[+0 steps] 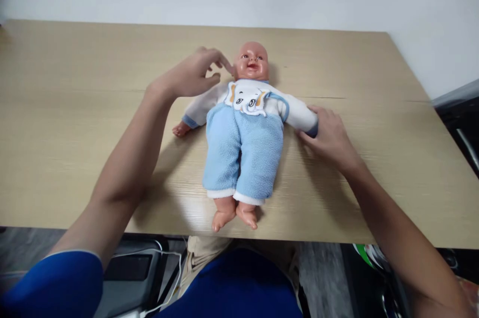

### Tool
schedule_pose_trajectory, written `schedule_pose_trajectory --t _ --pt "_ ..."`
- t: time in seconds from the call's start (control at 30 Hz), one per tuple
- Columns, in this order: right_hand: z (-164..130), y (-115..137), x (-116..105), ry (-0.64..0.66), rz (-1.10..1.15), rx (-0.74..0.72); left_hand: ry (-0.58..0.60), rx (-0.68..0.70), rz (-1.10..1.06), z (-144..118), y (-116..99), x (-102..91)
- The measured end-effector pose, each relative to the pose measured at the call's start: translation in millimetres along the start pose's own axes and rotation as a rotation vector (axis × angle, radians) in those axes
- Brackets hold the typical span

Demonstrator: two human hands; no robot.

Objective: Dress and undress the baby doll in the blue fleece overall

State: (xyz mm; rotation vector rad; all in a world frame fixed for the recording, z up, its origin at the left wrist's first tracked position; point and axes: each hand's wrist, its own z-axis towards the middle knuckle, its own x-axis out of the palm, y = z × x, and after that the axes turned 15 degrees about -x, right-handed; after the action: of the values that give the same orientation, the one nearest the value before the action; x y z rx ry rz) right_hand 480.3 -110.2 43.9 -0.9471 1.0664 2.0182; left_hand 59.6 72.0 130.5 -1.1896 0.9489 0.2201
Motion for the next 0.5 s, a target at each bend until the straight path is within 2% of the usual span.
schedule_pose_trajectory --t 0.07,0.17,0.27,0.33,0.4,0.5 --pt "-10 0 1 -0.001 -0.009 0.003 -0.094 0.134 0.002 4 -25 16.1" --pt "-11 7 1 -0.076 0.076 0.062 -0.064 0.263 0.137 18 -52 55.0" --pt "-7 9 -1 -0.239 0.261 0.192 -0.006 0.24 0.256 30 -58 96.9" --pt "-5 4 -3 -0.364 0.368 0.231 -0.026 0.224 0.233 33 -55 115.8" --pt "-2 -5 -3 -0.449 0.45 0.211 -0.064 0.233 0.182 32 -50 124.3" --pt "5 -18 3 -0.463 0.509 0.169 -0.057 0.27 0.108 27 -49 122.5"
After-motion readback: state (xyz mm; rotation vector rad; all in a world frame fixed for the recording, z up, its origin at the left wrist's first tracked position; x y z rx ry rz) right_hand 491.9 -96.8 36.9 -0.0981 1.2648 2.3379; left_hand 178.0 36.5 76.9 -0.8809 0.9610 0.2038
